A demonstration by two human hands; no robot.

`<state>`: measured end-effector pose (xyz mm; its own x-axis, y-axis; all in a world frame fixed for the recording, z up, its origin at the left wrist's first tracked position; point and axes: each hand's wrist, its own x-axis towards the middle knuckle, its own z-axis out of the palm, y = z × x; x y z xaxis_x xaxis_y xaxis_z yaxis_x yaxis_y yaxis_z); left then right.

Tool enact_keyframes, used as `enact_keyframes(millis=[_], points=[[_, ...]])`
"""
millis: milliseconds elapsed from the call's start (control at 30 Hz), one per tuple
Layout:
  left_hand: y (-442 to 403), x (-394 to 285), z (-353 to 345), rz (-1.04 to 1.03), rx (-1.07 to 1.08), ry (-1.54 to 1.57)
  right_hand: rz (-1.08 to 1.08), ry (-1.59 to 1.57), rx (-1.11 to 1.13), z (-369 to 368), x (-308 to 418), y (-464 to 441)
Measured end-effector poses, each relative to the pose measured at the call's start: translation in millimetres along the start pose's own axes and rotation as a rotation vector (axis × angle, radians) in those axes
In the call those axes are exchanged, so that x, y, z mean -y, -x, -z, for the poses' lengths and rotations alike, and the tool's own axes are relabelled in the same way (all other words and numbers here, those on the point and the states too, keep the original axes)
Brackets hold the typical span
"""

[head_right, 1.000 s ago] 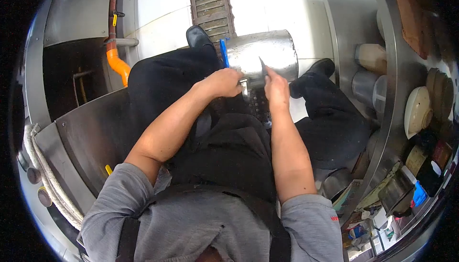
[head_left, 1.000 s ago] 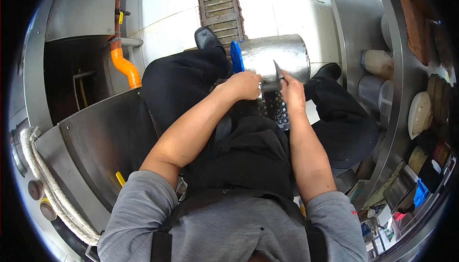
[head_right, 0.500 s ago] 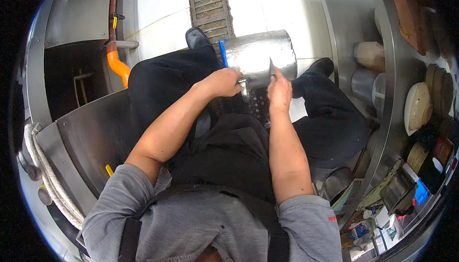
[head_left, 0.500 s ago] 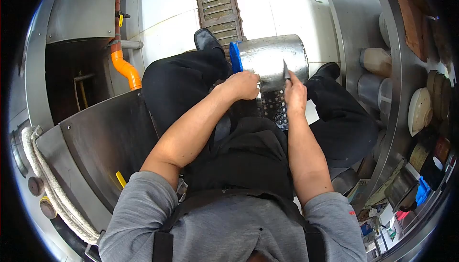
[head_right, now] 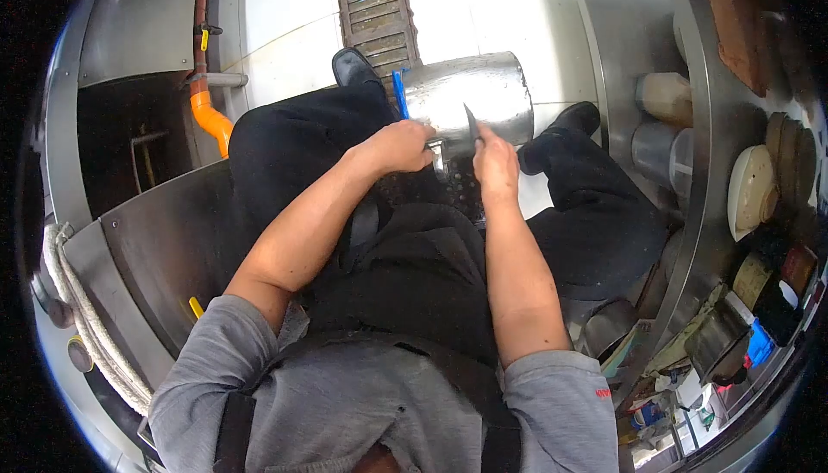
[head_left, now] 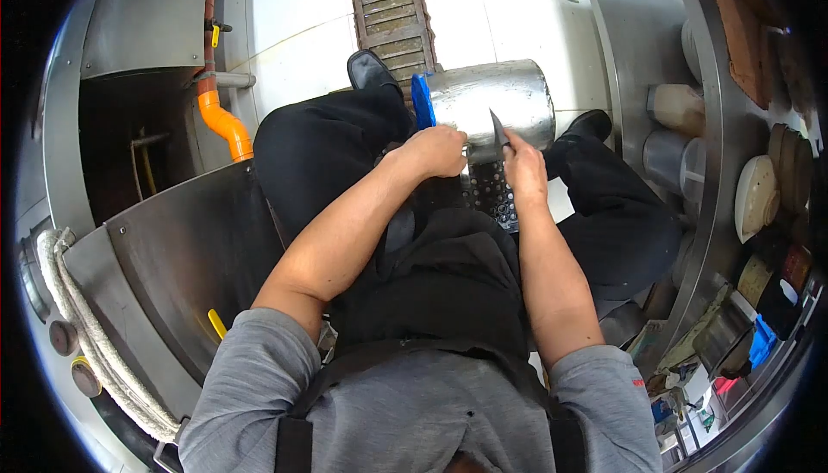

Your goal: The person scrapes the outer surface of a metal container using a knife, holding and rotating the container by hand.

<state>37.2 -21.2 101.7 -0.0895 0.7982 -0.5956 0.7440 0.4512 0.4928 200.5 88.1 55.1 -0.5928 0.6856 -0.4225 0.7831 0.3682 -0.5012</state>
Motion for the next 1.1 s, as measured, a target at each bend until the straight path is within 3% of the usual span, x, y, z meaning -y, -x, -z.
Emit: enact_keyframes(millis=[167, 300, 500, 600, 667, 833, 1100], points=[[-1.3, 3.1, -3.5, 0.008, 0.007, -0.016, -0.052, -0.066, -0.184, -2.7, -9.5, -4.6], [-1.6, 1.7, -1.6, -0.004, 0.014, -0.011, 0.053, -0.017, -0.026, -5.4, -7.3, -1.8], [0.2, 2.5, -2.8, -0.007, 0.019, -0.033, -0.049, -0.024, -0.09, -7.3, -13.4, -6.0], [0.4, 1.7, -3.0, -0.048, -0.084, -0.009, -0.06, -0.034, -0.093, -1.6, -6.2, -1.8], [0.5, -1.0, 1.8, 0.0, 0.027, 0.0, 0.014, -0.001, -0.025, -3.4, -3.7, -0.5], [1.3, -0.3, 1.1, 0.003, 0.021, -0.012, -0.092, -0.008, -0.121, -2.7, -9.4, -6.3], [2.4, -3.6, 4.7, 0.019, 0.023, -0.004, -0.063, 0.015, -0.03, -0.4, -2.1, -0.5]])
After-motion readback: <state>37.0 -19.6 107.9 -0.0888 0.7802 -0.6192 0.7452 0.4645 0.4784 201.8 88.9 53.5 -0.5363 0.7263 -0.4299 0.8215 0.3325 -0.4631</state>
